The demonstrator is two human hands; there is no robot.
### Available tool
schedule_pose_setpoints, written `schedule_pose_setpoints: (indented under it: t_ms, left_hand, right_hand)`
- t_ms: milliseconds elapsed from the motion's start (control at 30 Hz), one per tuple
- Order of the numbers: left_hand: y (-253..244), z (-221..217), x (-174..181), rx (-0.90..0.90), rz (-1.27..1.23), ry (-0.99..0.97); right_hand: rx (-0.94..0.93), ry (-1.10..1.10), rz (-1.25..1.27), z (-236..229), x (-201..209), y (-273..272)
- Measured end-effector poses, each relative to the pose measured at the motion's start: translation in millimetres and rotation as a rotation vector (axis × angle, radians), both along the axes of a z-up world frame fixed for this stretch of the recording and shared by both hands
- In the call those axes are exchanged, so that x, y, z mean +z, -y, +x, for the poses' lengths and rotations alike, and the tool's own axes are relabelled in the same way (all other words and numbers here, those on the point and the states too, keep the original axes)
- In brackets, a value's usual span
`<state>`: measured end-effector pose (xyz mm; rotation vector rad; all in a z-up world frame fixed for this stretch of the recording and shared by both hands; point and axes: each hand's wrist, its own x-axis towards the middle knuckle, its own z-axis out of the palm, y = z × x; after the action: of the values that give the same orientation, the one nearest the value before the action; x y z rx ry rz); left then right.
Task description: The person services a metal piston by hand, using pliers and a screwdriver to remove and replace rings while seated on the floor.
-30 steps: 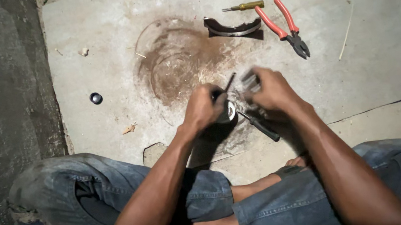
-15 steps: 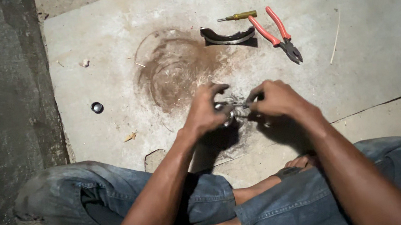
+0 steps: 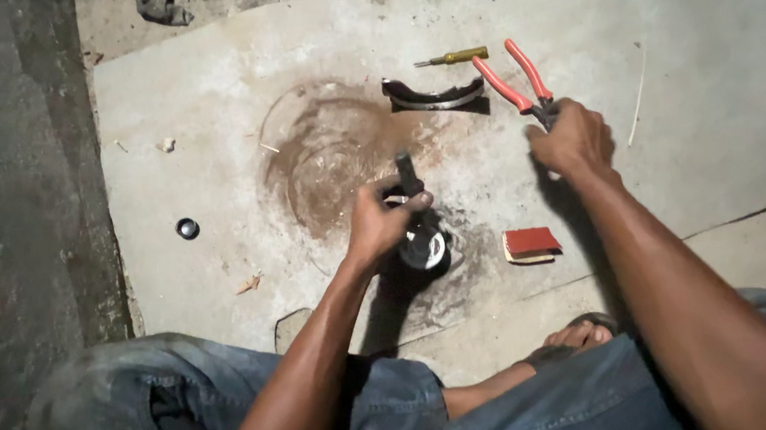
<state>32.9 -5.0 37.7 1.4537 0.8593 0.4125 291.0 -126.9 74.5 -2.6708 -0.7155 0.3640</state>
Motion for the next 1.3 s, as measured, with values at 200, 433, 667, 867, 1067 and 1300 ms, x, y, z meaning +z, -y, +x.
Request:
schedule_pose_setpoints:
  t_ms: [200,433,667,867,1067,1300]
  left_hand:
    - [-6.8,1.4,-7.3,-0.031,0.072,-0.024]
    - [-4.4,0.5,-16.4,-0.004,0.045,-0.002]
    - [5.2,-1.9,-16.1,-0.028,0.063,0.027]
    - [10.2,-8.1,-12.8,-0.015,0.076,0.068]
    - [5.3,-12.0,-9.0,-0.013,0.066,0.125]
    - [10.8,-8.5,-6.6,0.009,0.043,0.142]
  right_hand:
    - [-0.052,0.049,-0.16,29.7,-31.6,5.8]
    - [-0.055,0.142,-0.11,43.7,-50.5,11.1]
    - [0.02,0.109,-0.247,41.7,-50.4,11.9]
    - [-0.041,0.337,0.085,4.2,-31.0,25.8]
    - [-0.053,0.355,0.688,23.0,13.3,18.0]
    - [-0.233,-1.137,0.689,-12.1,-25.0,19.6]
